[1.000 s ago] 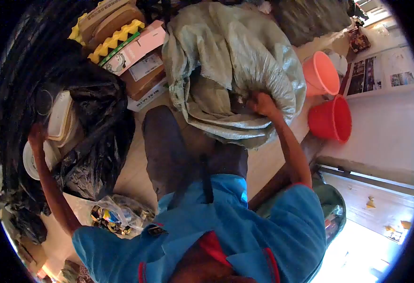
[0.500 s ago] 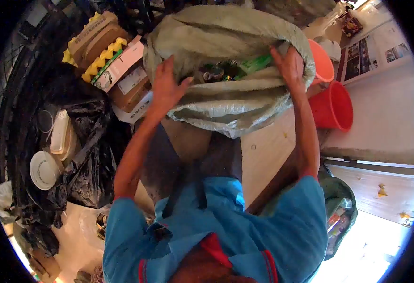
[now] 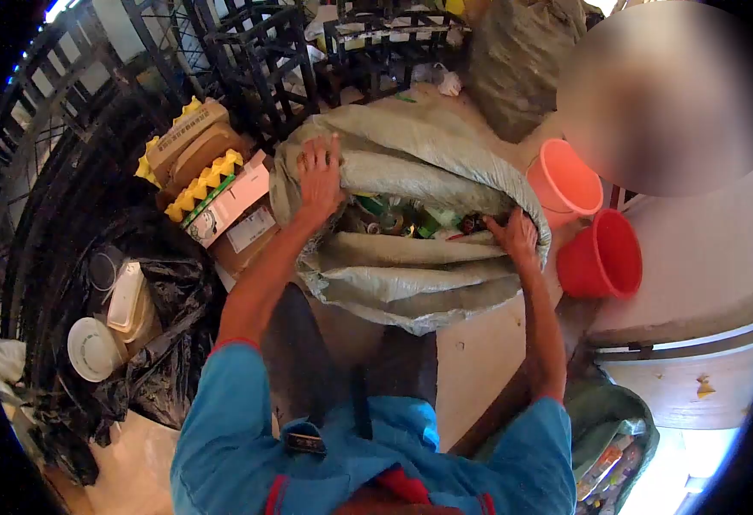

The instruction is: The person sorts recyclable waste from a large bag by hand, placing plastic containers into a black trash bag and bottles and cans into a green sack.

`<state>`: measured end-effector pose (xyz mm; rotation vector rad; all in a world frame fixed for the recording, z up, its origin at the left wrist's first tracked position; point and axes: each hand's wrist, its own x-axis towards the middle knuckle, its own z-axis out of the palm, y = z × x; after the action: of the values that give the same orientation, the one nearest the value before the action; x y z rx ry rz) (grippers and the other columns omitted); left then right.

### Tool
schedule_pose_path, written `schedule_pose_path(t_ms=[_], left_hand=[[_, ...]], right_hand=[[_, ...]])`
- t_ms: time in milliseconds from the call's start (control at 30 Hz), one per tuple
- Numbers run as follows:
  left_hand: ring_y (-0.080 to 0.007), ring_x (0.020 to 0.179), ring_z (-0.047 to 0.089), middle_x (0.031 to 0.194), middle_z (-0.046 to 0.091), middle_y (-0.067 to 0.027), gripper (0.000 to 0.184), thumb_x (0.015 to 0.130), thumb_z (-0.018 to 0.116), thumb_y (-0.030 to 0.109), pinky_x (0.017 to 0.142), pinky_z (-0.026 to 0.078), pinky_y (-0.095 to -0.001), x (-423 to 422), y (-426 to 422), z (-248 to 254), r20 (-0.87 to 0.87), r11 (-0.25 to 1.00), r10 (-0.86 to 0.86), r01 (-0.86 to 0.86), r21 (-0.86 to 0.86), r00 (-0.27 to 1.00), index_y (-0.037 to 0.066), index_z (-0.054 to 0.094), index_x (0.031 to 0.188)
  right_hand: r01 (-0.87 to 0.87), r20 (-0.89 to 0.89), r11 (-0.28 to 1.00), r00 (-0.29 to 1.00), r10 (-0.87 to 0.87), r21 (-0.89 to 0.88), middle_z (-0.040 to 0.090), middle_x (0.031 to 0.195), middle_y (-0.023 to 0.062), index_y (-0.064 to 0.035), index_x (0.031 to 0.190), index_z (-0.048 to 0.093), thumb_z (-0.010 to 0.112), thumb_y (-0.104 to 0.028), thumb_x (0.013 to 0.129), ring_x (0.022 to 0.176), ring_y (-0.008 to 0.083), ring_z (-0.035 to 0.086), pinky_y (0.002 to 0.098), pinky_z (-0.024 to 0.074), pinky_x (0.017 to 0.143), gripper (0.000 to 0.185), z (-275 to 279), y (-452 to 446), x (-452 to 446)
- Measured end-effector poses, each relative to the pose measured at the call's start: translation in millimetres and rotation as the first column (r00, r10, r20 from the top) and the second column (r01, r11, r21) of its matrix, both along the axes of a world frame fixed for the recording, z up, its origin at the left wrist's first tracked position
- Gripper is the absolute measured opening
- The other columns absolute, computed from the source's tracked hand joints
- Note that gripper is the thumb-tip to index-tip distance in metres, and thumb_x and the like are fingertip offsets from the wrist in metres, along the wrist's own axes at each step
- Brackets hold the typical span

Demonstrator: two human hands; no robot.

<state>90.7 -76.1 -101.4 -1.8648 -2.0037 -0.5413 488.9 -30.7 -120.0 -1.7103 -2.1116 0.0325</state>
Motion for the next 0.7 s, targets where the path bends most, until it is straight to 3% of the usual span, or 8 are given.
schedule_pose_path(t_ms=[67, 267, 333, 367, 467, 600, 633, 700], left_hand=[[-0.0369, 0.117, 0.039, 0.130, 0.040, -0.0213, 0.091, 0.058, 0.078, 0.012, 0.091, 0.034, -0.0503, -18.9, 18.3, -19.8, -0.090, 0.998, -0.054, 0.058, 0.036, 0.994, 0.002, 0.031, 0.136], [-0.0290, 0.073, 0.060, 0.085, 0.062, -0.0146, 0.033, 0.078, 0.054, 0.010, 0.069, 0.048, -0.0426, -26.0, 36.2, -2.7, 0.624, 0.999, 0.008, -0.039, 0.036, 0.782, -0.005, 0.057, 0.106], [-0.0260, 0.080, 0.058, 0.089, 0.062, -0.0126, 0.033, 0.083, 0.048, 0.021, 0.071, 0.047, -0.0395, 13.1, 21.2, 51.7, 0.988, 0.990, -0.143, 0.007, 0.143, 0.053, 0.000, 0.059, 0.105], [-0.0222, 0.073, 0.058, 0.086, 0.062, -0.0100, 0.032, 0.086, 0.045, 0.024, 0.066, 0.047, -0.0368, 33.8, 15.6, 62.2, 0.981, 0.992, -0.011, 0.122, 0.035, -0.191, -0.001, 0.060, 0.101], [-0.0175, 0.094, 0.053, 0.092, 0.062, -0.0074, 0.028, 0.089, 0.042, 0.021, 0.085, 0.041, -0.0346, 112.7, -57.2, 105.0, 0.997, 0.867, -0.077, 0.495, 0.054, 0.025, 0.004, 0.061, 0.101], [-0.0148, 0.084, 0.055, 0.093, 0.062, -0.0051, 0.029, 0.087, 0.044, 0.021, 0.078, 0.044, -0.0318, 143.7, -102.7, 146.8, 0.999, 0.880, 0.038, 0.473, -0.049, 0.032, 0.002, 0.063, 0.099], [-0.0164, 0.084, 0.056, 0.094, 0.062, -0.0056, 0.029, 0.087, 0.043, 0.020, 0.079, 0.045, -0.0318, 140.6, -97.1, 159.7, 0.984, 0.925, 0.176, 0.347, -0.157, -0.024, 0.001, 0.062, 0.098], [-0.0206, 0.088, 0.059, 0.095, 0.063, -0.0084, 0.029, 0.087, 0.043, 0.021, 0.080, 0.049, -0.0351, 130.3, -63.7, 160.0, 0.825, 0.943, 0.095, 0.315, 0.104, -0.557, 0.001, 0.060, 0.098]], right_hand=[[0.030, -0.017, 0.998, 0.999, -0.029, 0.057, 0.059, 0.073, 0.0278, 0.0038, 0.101, 0.051, 0.065, -0.041, 0.075, 0.072, 0.0454, 0.058, 0.0506, 0.0466, 0.067, 0.054, 0.3, 5.6, 0.9], [-0.069, -0.185, 0.957, 0.975, 0.125, 0.283, 0.060, 0.075, 0.0253, -0.0012, 0.099, 0.058, 0.061, -0.030, 0.079, 0.069, 0.0436, 0.058, 0.0481, 0.0466, 0.063, 0.036, -17.2, 28.0, 7.1], [-0.028, -0.327, 0.999, 0.945, 0.031, 0.016, 0.063, 0.076, 0.0204, -0.0044, 0.098, 0.062, 0.056, -0.023, 0.082, 0.073, 0.0366, 0.061, 0.0429, 0.0458, 0.069, 0.025, -0.4, 17.8, -3.9], [-0.019, -0.325, 1.000, 0.945, 0.021, 0.008, 0.063, 0.076, 0.0204, -0.0044, 0.098, 0.062, 0.056, -0.023, 0.082, 0.073, 0.0366, 0.061, 0.0429, 0.0458, 0.069, 0.025, 8.5, 1.9, -7.5], [-0.455, -0.780, 0.863, 0.614, 0.124, -0.221, 0.064, 0.089, 0.0146, 0.0033, 0.103, 0.058, 0.051, -0.015, 0.082, 0.084, 0.0163, 0.057, 0.0343, 0.0427, 0.082, 0.029, 61.2, -69.7, -25.0], [-0.210, -0.796, 0.978, 0.590, 0.135, 0.011, 0.062, 0.093, 0.0109, 0.0042, 0.109, 0.057, 0.051, -0.019, 0.084, 0.088, 0.0168, 0.053, 0.0320, 0.0409, 0.085, 0.035, 62.2, -73.5, -9.3], [-0.142, -0.871, 0.987, 0.491, 0.004, -0.075, 0.062, 0.096, 0.0110, 0.0046, 0.110, 0.056, 0.051, -0.020, 0.085, 0.089, 0.0181, 0.054, 0.0321, 0.0408, 0.085, 0.036, 86.9, -64.1, -5.8], [0.003, -0.940, 0.997, 0.332, -0.073, -0.076, 0.060, 0.098, 0.0102, 0.0058, 0.110, 0.054, 0.050, -0.021, 0.086, 0.088, 0.0192, 0.053, 0.0329, 0.0420, 0.082, 0.036, 65.5, -16.9, 18.8]])
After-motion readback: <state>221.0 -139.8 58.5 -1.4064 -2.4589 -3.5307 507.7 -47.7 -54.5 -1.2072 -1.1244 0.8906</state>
